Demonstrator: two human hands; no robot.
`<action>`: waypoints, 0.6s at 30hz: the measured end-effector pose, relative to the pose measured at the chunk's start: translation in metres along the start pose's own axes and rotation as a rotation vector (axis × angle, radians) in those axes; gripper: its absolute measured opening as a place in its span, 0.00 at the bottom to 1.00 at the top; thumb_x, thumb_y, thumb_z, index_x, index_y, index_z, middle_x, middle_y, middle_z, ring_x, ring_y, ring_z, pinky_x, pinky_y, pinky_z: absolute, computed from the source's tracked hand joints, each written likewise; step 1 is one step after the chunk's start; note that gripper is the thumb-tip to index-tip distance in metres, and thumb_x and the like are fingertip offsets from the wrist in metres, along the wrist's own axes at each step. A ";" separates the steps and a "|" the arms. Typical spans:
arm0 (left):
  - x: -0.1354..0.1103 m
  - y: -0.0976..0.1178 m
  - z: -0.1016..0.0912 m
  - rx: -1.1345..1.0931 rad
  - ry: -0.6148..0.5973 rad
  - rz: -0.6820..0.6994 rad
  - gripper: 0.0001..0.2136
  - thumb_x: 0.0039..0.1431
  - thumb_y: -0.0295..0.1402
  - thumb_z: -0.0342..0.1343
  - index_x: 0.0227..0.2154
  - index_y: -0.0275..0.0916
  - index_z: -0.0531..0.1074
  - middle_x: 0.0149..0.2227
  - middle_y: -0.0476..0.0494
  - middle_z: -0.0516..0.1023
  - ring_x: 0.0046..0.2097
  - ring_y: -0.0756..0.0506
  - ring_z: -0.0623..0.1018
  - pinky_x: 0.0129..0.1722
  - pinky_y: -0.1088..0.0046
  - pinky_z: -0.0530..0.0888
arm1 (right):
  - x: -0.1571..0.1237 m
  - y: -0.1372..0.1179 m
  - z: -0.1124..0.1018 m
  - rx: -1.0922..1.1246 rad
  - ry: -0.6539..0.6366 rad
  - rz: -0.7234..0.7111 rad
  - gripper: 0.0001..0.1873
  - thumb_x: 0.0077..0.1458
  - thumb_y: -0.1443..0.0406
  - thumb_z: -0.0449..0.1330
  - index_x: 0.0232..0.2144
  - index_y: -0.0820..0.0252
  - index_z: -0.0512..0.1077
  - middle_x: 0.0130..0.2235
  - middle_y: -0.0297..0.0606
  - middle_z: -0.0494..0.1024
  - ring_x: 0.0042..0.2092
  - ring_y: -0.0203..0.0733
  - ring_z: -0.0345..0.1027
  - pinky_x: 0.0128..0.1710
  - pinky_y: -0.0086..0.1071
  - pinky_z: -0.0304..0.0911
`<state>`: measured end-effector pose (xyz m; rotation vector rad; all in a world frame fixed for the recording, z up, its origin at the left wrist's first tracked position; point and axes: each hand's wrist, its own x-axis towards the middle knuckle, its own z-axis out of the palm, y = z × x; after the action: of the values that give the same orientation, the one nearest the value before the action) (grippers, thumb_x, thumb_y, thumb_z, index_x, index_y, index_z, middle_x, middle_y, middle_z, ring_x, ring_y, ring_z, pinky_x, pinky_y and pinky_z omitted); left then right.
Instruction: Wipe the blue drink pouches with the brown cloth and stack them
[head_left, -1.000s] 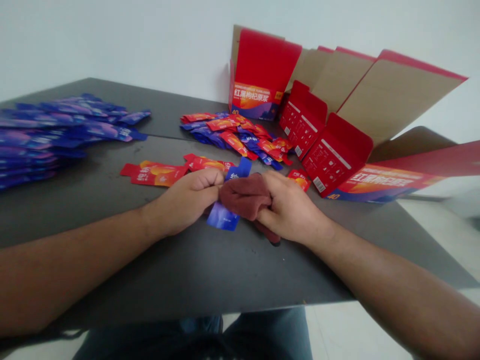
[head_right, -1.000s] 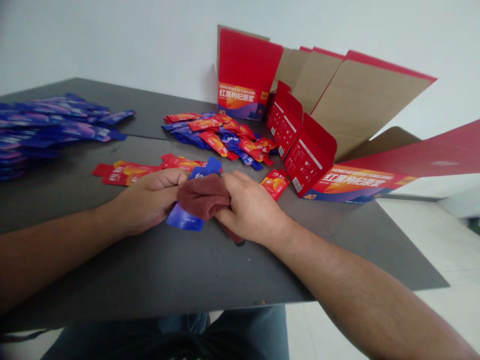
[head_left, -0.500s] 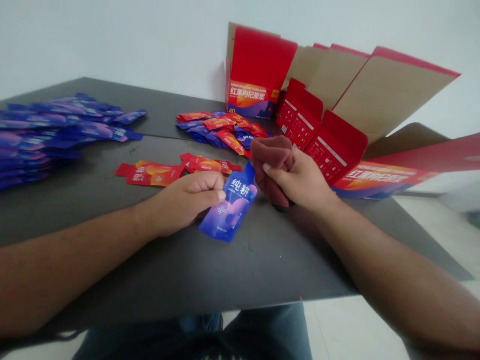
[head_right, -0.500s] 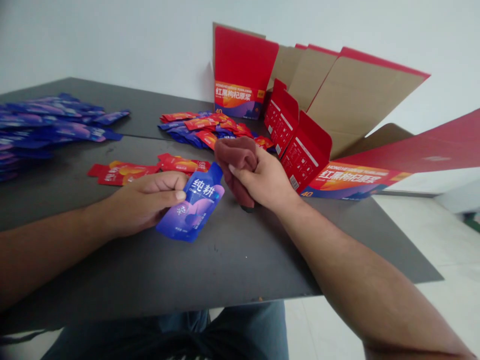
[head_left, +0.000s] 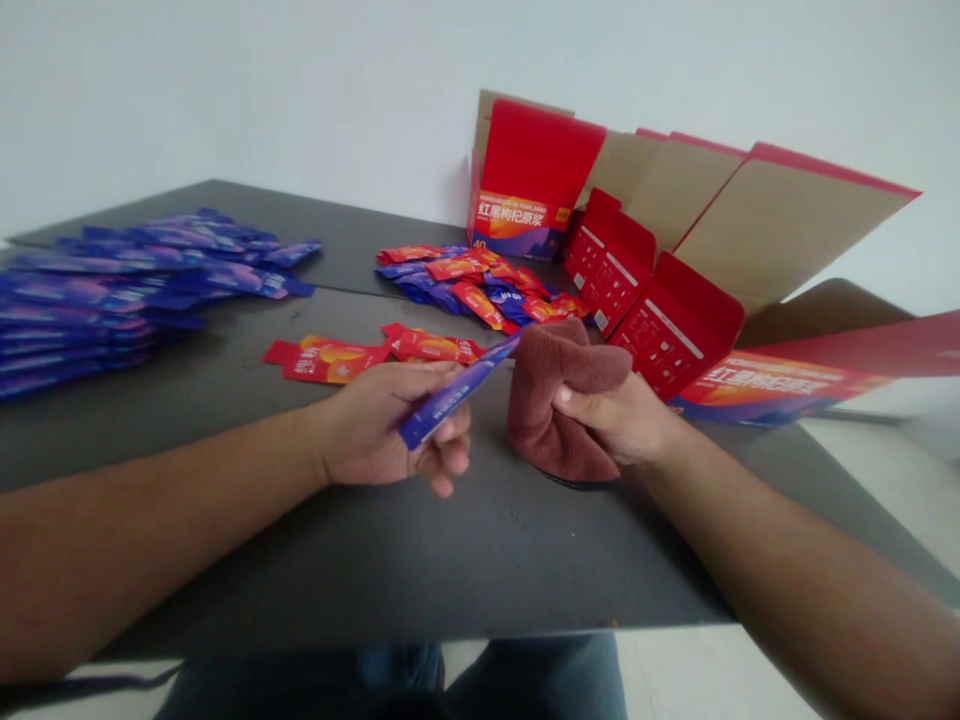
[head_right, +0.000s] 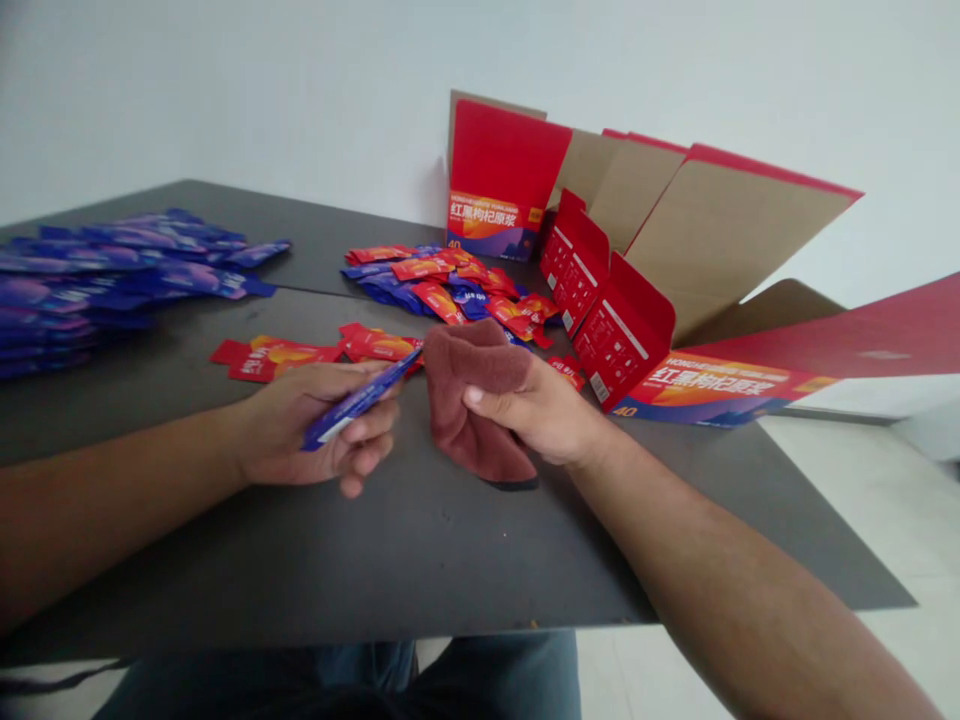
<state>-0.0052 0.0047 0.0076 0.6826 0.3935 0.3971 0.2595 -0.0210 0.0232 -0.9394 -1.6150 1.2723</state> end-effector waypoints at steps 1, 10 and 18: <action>0.000 -0.002 0.000 -0.003 -0.036 -0.040 0.14 0.72 0.39 0.47 0.34 0.37 0.70 0.23 0.48 0.74 0.28 0.43 0.82 0.26 0.62 0.84 | -0.001 0.000 0.001 -0.019 -0.027 -0.014 0.20 0.52 0.50 0.73 0.40 0.55 0.80 0.40 0.36 0.81 0.44 0.45 0.75 0.45 0.38 0.72; 0.002 -0.016 -0.002 0.042 -0.049 -0.141 0.14 0.64 0.44 0.54 0.35 0.36 0.72 0.27 0.42 0.77 0.31 0.39 0.83 0.29 0.59 0.84 | -0.002 -0.006 0.003 -0.129 -0.147 -0.099 0.15 0.55 0.53 0.72 0.37 0.57 0.80 0.41 0.36 0.81 0.42 0.43 0.75 0.45 0.35 0.72; 0.014 -0.021 0.006 0.369 0.372 0.300 0.07 0.64 0.36 0.56 0.33 0.39 0.68 0.30 0.47 0.75 0.30 0.45 0.79 0.30 0.64 0.81 | 0.001 -0.017 0.004 -0.046 -0.029 0.042 0.19 0.51 0.52 0.74 0.41 0.55 0.80 0.40 0.35 0.85 0.43 0.45 0.80 0.46 0.40 0.76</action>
<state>0.0143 -0.0065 -0.0050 1.0365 0.7313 0.7524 0.2540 -0.0245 0.0392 -0.9914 -1.6612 1.2878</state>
